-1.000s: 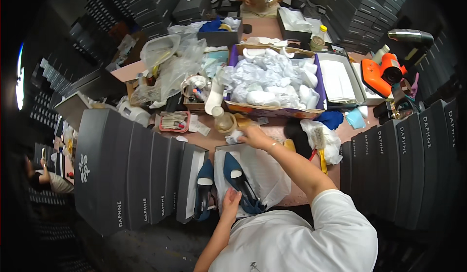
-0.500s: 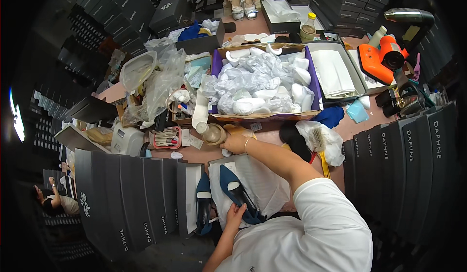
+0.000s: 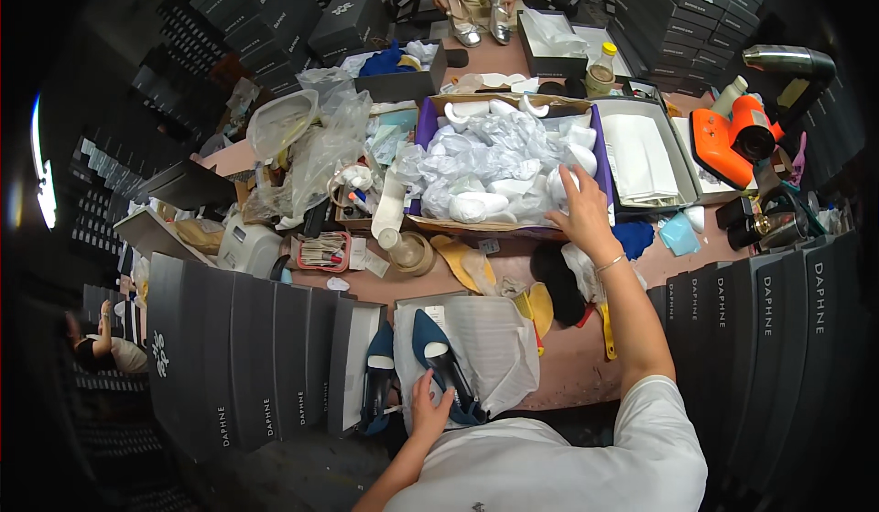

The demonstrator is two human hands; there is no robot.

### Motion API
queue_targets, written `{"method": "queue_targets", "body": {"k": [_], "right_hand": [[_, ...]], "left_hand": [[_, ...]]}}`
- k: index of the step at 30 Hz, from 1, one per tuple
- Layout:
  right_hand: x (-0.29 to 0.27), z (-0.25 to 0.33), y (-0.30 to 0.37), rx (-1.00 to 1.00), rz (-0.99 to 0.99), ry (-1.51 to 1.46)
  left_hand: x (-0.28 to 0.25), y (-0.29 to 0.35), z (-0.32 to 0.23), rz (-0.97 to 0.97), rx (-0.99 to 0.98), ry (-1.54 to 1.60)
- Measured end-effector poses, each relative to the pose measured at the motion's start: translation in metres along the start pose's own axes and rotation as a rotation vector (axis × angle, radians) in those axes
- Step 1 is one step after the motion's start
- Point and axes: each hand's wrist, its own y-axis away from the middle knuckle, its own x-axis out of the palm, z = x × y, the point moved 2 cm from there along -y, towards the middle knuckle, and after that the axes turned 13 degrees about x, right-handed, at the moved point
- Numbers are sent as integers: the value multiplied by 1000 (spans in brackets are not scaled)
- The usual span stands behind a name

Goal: Packing shoes into a shoebox using protective paper and checking for quality.

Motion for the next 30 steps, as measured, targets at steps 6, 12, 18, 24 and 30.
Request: {"method": "queue_targets", "body": {"k": [6, 12, 18, 24, 30], "right_hand": [[68, 74, -25, -23, 314, -573], [136, 142, -78, 109, 477, -302], [81, 134, -129, 421, 606, -1503], [12, 142, -39, 500, 938, -1840], [9, 104, 76, 949, 549, -1845]], "left_hand": [[-3, -27, -44, -35, 217, -36], [3, -55, -80, -2, 333, -42], [-42, -96, -111, -213, 436, 86], [-59, -171, -159, 63, -13, 1340], [-52, -154, -112, -387, 69, 1165]]}}
